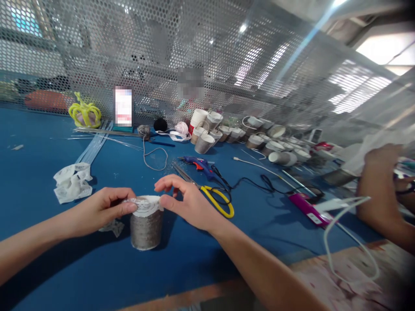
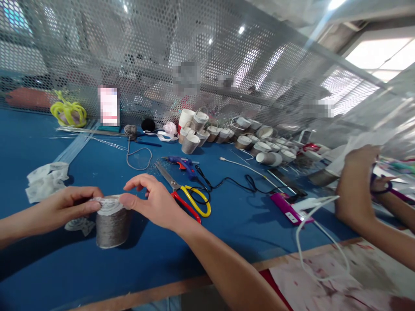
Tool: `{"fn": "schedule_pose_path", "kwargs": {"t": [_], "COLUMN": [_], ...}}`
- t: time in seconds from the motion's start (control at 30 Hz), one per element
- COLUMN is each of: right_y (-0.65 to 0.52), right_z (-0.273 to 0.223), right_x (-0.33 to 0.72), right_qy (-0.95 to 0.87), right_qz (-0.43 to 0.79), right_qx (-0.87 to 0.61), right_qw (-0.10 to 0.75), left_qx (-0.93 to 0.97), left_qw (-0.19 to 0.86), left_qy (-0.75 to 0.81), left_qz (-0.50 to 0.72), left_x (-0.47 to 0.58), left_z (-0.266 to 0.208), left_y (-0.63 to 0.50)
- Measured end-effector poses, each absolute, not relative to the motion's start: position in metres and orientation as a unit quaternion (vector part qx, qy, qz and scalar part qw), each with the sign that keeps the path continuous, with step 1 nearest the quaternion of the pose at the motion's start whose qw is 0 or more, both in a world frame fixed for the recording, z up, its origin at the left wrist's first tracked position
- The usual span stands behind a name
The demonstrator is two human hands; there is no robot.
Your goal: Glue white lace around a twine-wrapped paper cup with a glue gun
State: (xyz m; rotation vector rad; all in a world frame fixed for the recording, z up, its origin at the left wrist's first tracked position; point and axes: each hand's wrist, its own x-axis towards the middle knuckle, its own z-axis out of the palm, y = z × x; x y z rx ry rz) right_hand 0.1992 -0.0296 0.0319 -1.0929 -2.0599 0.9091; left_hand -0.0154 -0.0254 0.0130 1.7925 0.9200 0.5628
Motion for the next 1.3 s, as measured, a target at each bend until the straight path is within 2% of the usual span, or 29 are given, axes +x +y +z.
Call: {"fn": "schedule_pose_path", "kwargs": {"t": [0.97, 1.3], "right_y": [-0.041, -0.031], "right_z": [0.029, 0.025], "right_x": [0.186, 0.196], "right_qy": [-0.818, -0.769], "right_qz": [0.261, 0.393], "right_qx": [-0.378, -0.387], "right_qw": [0.346, 0.323], "left_qx": [0.760, 0.742], "left_qw": [0.449, 0.490], "left_qy": [0.426, 0.402], "left_qz": [0.200, 0.218], "left_x": [-0.010, -0.015], "left_z": [0.016, 0.009], "left_y": [-0.037, -0.032]}}
